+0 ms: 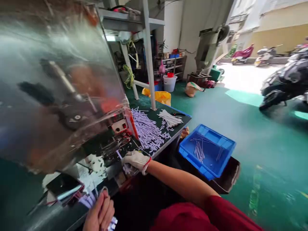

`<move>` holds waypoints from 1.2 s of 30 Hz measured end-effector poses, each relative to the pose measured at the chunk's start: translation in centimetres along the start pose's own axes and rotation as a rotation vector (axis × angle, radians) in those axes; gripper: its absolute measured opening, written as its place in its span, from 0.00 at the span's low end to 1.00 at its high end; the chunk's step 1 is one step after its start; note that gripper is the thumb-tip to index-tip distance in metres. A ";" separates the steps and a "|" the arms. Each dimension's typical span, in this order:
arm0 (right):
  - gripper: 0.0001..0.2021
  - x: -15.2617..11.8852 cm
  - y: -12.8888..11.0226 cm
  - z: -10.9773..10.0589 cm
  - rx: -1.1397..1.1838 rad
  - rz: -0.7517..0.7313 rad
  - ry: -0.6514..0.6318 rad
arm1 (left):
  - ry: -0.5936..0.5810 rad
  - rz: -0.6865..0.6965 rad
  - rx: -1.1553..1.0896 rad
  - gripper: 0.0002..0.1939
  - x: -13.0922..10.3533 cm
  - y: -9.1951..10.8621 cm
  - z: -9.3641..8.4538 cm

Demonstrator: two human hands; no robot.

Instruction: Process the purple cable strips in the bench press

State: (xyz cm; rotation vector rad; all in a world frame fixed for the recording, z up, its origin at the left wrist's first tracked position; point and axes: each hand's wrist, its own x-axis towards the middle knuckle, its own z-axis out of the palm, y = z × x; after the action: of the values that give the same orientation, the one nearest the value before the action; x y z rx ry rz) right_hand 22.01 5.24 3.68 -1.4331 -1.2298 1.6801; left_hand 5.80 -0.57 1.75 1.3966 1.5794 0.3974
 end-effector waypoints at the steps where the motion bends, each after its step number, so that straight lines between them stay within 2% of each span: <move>1: 0.11 -0.1 -0.1 0.3 0.005 0.011 -0.030 | 0.098 -0.018 -0.157 0.17 -1.2 -1.3 -0.5; 2: 0.10 -0.5 -0.2 0.4 -0.007 -0.001 -0.055 | 0.179 -0.010 -0.358 0.15 -2.1 -2.1 -0.5; 3: 0.10 -1.2 -0.3 0.5 -0.049 -0.038 -0.086 | 0.235 0.026 -0.577 0.19 -2.7 -2.4 -0.2; 5: 0.10 -3.3 -0.1 0.9 -0.176 -0.147 -0.094 | 0.288 0.117 -0.982 0.24 -3.3 -1.9 0.7; 6: 0.11 -4.5 0.0 1.2 -0.253 -0.207 -0.072 | 0.297 0.140 -1.099 0.26 -3.3 -1.3 1.2; 8: 0.11 -6.5 0.4 2.3 -0.392 -0.295 -0.017 | 0.312 0.118 -1.172 0.29 -3.3 -0.1 1.9; 11: 0.12 -7.8 0.8 3.4 -0.513 -0.345 -0.013 | 0.355 0.064 -1.170 0.28 -3.5 0.7 2.1; 14: 0.11 -7.0 0.2 2.9 -0.465 -0.344 -0.049 | 0.406 0.094 -1.060 0.22 -4.2 -0.2 1.7; 18: 0.12 -5.3 -0.7 1.8 -0.252 -0.333 -0.217 | 0.430 0.143 -0.815 0.16 -5.5 -2.0 1.5; 21: 0.13 -4.8 -0.6 2.2 -0.216 -0.317 -0.304 | 0.402 0.162 -0.649 0.15 -6.5 -2.3 1.7; 24: 0.17 -4.7 -0.4 2.4 -0.103 -0.278 -0.269 | 0.368 0.176 -0.552 0.14 -7.9 -2.2 1.8; 27: 0.16 -4.9 -1.2 0.8 0.191 -0.294 -0.104 | 0.352 0.152 -0.566 0.14 -9.6 -2.6 2.0; 29: 0.15 -5.5 -1.9 -1.4 0.293 -0.354 0.003 | 0.389 0.088 -0.664 0.14 -10.6 -3.7 2.4; 30: 0.14 -5.9 -2.0 -2.5 0.258 -0.380 -0.002 | 0.420 0.044 -0.744 0.14 -11.0 -4.5 2.6; 31: 0.13 -6.4 -1.8 -3.6 0.160 -0.387 -0.050 | 0.463 -0.012 -0.856 0.15 -11.3 -5.5 2.7; 33: 0.12 -7.1 -0.3 -5.3 -0.140 -0.375 -0.224 | 0.572 -0.139 -1.118 0.14 -11.9 -8.4 2.7; 35: 0.12 -7.0 2.7 -6.1 -0.473 -0.352 -0.420 | 0.727 -0.269 -1.356 0.13 -12.7 -12.2 2.1; 36: 0.12 -6.7 4.6 -6.1 -0.597 -0.375 -0.465 | 0.812 -0.315 -1.425 0.12 -13.4 -14.4 1.7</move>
State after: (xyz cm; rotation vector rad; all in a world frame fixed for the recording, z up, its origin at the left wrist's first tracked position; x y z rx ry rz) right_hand 29.99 -0.88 2.24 -1.0261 -2.2466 1.4845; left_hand -2.71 -17.34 -4.16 -0.1650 1.4276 1.6099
